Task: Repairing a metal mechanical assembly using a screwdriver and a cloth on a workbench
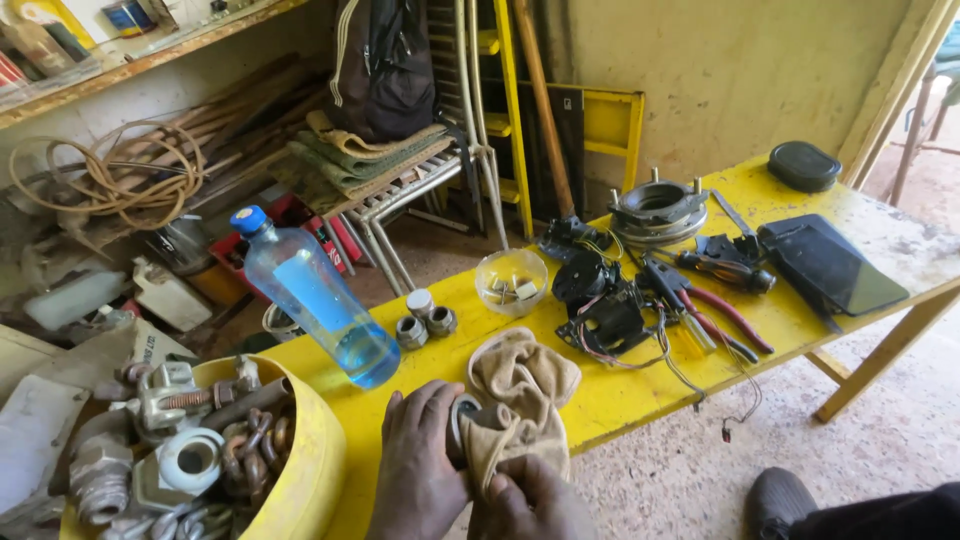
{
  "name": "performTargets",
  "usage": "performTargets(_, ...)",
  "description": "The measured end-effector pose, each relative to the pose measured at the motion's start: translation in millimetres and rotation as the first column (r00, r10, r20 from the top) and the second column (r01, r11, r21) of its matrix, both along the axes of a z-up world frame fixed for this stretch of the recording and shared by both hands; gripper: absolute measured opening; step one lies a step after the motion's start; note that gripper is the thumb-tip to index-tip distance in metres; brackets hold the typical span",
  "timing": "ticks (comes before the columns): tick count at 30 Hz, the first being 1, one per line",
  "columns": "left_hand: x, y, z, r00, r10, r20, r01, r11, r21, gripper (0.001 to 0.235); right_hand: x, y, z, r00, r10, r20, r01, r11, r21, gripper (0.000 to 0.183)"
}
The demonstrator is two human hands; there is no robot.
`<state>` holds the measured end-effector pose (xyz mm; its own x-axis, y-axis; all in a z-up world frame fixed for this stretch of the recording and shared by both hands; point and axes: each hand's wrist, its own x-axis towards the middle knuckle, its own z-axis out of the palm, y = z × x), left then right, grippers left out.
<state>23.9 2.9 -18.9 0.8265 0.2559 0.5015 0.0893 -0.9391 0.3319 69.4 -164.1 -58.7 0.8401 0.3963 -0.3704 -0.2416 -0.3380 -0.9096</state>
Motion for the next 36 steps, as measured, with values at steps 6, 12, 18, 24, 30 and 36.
performTargets(6, -2.7, -14.9, -4.9, 0.995, 0.086, -0.044, -0.085, 0.996, 0.035, 0.082, 5.7, -22.4, 51.2, 0.998, 0.065, 0.022, -0.064, 0.996, -0.066, 0.01)
performTargets(12, -10.5, -13.7, -0.5, 0.994, 0.09, 0.06, -0.088, 0.995, -0.039, 0.074, 9.3, -33.9, 28.0, 0.923, 0.24, 0.299, -0.233, 0.971, -0.062, 0.01)
performTargets(18, -0.8, -13.7, -7.4, 0.994, 0.101, 0.033, -0.104, 0.988, 0.111, 0.073, -5.8, -1.4, 52.3, 0.999, -0.046, -0.001, 0.046, 0.995, -0.085, 0.017)
performTargets(24, 2.4, -22.0, -23.8, 0.982, 0.147, 0.118, -0.162, 0.979, 0.127, 0.062, -37.6, -7.3, 67.9, 0.902, -0.288, 0.322, 0.193, 0.936, 0.296, 0.034)
performTargets(30, -14.9, -22.1, -13.7, 0.958, 0.197, 0.208, -0.206, 0.978, 0.022, 0.085, -62.1, -7.5, -11.0, 0.795, -0.576, -0.19, 0.584, 0.641, 0.497, 0.008)
performTargets(36, -7.8, -20.2, -11.1, 0.947, 0.223, 0.232, -0.236, 0.971, 0.031, 0.086, -36.1, -15.5, -42.6, 0.838, -0.344, -0.423, 0.531, 0.332, 0.78, 0.018)
